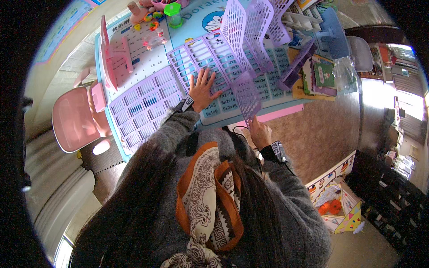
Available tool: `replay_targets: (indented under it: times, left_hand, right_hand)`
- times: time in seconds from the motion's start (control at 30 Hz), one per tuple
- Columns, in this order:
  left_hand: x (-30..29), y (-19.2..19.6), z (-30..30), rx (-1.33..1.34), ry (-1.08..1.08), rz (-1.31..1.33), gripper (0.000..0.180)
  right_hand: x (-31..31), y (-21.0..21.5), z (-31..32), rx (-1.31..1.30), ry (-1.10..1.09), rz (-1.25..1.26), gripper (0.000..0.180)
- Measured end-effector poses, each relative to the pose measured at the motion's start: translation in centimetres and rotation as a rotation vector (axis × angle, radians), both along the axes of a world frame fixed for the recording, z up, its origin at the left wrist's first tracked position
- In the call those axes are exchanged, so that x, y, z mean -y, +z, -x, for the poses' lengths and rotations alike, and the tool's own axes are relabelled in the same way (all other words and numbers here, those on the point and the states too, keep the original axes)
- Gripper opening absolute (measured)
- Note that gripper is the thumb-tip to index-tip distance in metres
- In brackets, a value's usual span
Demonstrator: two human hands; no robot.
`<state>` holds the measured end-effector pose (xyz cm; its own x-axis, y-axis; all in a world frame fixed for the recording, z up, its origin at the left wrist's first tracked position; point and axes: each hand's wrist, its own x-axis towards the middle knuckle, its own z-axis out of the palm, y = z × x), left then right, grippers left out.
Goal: The person assembles a purple plastic organizer on a child's desk. They unfold the unit, attach side panels, and fit internal dividers into place. The person then adjusts the assembled organizer on the desk surface.
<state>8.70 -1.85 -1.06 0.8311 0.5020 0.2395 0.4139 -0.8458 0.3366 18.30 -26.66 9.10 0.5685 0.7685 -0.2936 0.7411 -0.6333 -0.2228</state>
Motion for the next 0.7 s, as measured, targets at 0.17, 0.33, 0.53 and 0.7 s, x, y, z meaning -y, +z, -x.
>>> replay_targets:
  times: [0.17, 0.33, 0.53, 0.7]
  left_hand:
    - [-0.2, 0.3, 0.0, -0.004, -0.02, 0.026, 0.073]
    - [-0.5, 1.1, 0.1, -0.013, -0.042, 0.084, 0.073]
    - [-0.5, 1.4, 0.0, -0.036, -0.041, 0.122, 0.073]
    - [-0.4, 1.3, -0.2, -0.041, -0.037, 0.084, 0.074]
  right_hand:
    - [-5.5, -1.5, -1.6, 0.046, -0.003, -0.079, 0.027]
    - [-13.9, -2.6, -4.6, 0.083, 0.066, -0.183, 0.024]
    - [-21.0, -3.6, -6.3, 0.107, 0.153, -0.336, 0.023]
    - [-22.4, -4.1, -5.8, 0.128, 0.117, -0.241, 0.024]
